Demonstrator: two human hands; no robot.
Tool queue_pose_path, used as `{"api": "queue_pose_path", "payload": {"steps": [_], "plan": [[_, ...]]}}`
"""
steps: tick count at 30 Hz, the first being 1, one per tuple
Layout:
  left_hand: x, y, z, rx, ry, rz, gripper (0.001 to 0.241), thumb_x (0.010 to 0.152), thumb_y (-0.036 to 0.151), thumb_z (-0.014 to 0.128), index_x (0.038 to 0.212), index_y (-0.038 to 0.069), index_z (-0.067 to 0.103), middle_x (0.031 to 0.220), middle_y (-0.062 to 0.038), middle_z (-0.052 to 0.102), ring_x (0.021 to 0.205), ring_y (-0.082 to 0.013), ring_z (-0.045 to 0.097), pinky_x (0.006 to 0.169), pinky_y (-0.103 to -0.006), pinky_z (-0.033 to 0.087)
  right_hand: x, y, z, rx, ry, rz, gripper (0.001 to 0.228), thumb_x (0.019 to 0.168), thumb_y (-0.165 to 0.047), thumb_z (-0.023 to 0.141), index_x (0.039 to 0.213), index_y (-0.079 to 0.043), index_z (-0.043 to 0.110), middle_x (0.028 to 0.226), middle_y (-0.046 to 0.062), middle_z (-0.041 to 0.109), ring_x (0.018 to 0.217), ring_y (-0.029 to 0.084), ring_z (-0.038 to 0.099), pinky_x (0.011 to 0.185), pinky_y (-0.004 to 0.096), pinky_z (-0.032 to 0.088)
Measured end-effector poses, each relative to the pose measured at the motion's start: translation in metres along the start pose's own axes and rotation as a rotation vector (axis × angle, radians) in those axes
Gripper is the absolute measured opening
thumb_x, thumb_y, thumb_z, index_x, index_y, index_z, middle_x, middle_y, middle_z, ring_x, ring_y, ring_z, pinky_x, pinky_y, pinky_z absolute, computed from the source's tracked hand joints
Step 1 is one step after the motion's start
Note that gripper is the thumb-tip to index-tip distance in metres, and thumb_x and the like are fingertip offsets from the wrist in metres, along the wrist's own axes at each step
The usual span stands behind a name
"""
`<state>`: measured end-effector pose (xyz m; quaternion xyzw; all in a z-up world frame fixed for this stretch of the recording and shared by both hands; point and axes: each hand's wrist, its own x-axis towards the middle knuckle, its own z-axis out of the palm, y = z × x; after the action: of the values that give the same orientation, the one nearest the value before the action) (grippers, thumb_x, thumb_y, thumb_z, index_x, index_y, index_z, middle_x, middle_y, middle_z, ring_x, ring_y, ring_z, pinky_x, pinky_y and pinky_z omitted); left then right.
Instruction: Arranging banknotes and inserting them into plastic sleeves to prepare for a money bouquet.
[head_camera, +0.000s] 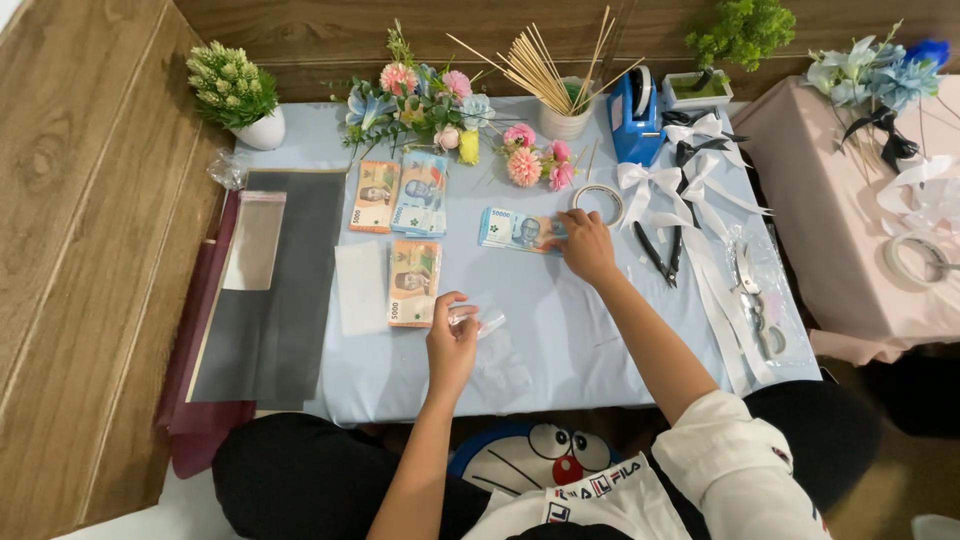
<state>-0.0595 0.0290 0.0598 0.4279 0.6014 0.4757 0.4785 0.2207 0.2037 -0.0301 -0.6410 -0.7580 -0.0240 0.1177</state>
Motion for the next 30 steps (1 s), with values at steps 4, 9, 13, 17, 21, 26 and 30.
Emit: {"api": "queue_pose_path", "payload": {"steps": [4, 9, 13, 17, 21, 26, 30], "plan": [[0.003, -0.005, 0.0, 0.074, 0.017, 0.049, 0.023, 0.091, 0.002, 0.056, 0.105, 0.013, 0.07, 0.101, -0.013, 0.077, 0.083, -0.0214, 0.076, 0.081, -0.0332, 0.061, 0.003, 0.002, 0.011, -0.034, -0.036, 0.047, 0.052, 0.083, -0.045, 0.079, 0.127, -0.018, 0.071, 0.12, 0.0, 0.064, 0.111, 0.026, 0.059, 0.09, 0.04, 0.056], [0.001, 0.007, -0.001, 0.034, 0.053, 0.033, 0.027, 0.09, 0.003, 0.059, 0.107, 0.01, 0.079, 0.103, -0.015, 0.076, 0.09, -0.024, 0.076, 0.085, -0.0358, 0.061, 0.003, -0.003, 0.004, -0.017, 0.035, 0.066, 0.05, 0.077, -0.043, 0.084, 0.116, -0.016, 0.071, 0.112, 0.003, 0.062, 0.109, 0.027, 0.057, 0.089, 0.04, 0.053], [0.002, 0.011, -0.009, 0.08, 0.096, 0.037, 0.026, 0.092, 0.012, 0.064, 0.113, 0.017, 0.08, 0.104, -0.01, 0.077, 0.09, -0.0196, 0.073, 0.085, -0.0352, 0.059, 0.001, -0.004, 0.009, 0.072, 0.079, 0.071, 0.036, 0.077, -0.026, 0.087, 0.104, -0.015, 0.066, 0.096, 0.001, 0.067, 0.099, 0.024, 0.064, 0.086, 0.038, 0.052], [0.004, 0.013, -0.013, -0.083, 0.179, 0.061, 0.023, 0.093, 0.004, 0.063, 0.112, 0.011, 0.074, 0.102, -0.012, 0.079, 0.095, -0.0155, 0.071, 0.09, -0.031, 0.055, -0.008, -0.014, -0.008, 0.459, 0.134, 0.269, 0.024, 0.082, -0.018, 0.082, 0.103, -0.017, 0.068, 0.088, 0.007, 0.069, 0.086, 0.032, 0.073, 0.078, 0.04, 0.059], [0.014, -0.006, -0.012, -0.369, 0.227, 0.064, 0.038, 0.092, -0.003, 0.063, 0.121, 0.011, 0.043, 0.1, -0.017, 0.073, 0.086, -0.0132, 0.068, 0.088, -0.0271, 0.056, -0.026, -0.009, -0.028, 0.877, 0.15, 0.46, 0.019, 0.088, -0.015, 0.079, 0.105, -0.012, 0.075, 0.088, 0.012, 0.074, 0.083, 0.028, 0.074, 0.072, 0.039, 0.061], [0.017, -0.012, -0.01, -0.613, 0.209, -0.059, 0.049, 0.09, -0.007, 0.065, 0.127, 0.009, 0.038, 0.103, -0.013, 0.064, 0.096, -0.0218, 0.071, 0.092, -0.0317, 0.058, -0.061, -0.023, -0.069, 1.259, 0.165, 0.594, 0.018, 0.093, -0.011, 0.073, 0.109, -0.005, 0.069, 0.09, 0.011, 0.067, 0.077, 0.023, 0.071, 0.066, 0.038, 0.063], [0.023, -0.018, -0.012, -0.865, 0.117, -0.211, 0.037, 0.096, -0.007, 0.06, 0.131, 0.0, 0.049, 0.096, -0.005, 0.057, 0.108, -0.0237, 0.069, 0.095, -0.0265, 0.058, -0.098, -0.019, -0.076, 1.442, 0.228, 0.625, 0.015, 0.1, -0.006, 0.063, 0.112, 0.003, 0.06, 0.086, 0.01, 0.064, 0.074, 0.022, 0.071, 0.067, 0.04, 0.065]]}}
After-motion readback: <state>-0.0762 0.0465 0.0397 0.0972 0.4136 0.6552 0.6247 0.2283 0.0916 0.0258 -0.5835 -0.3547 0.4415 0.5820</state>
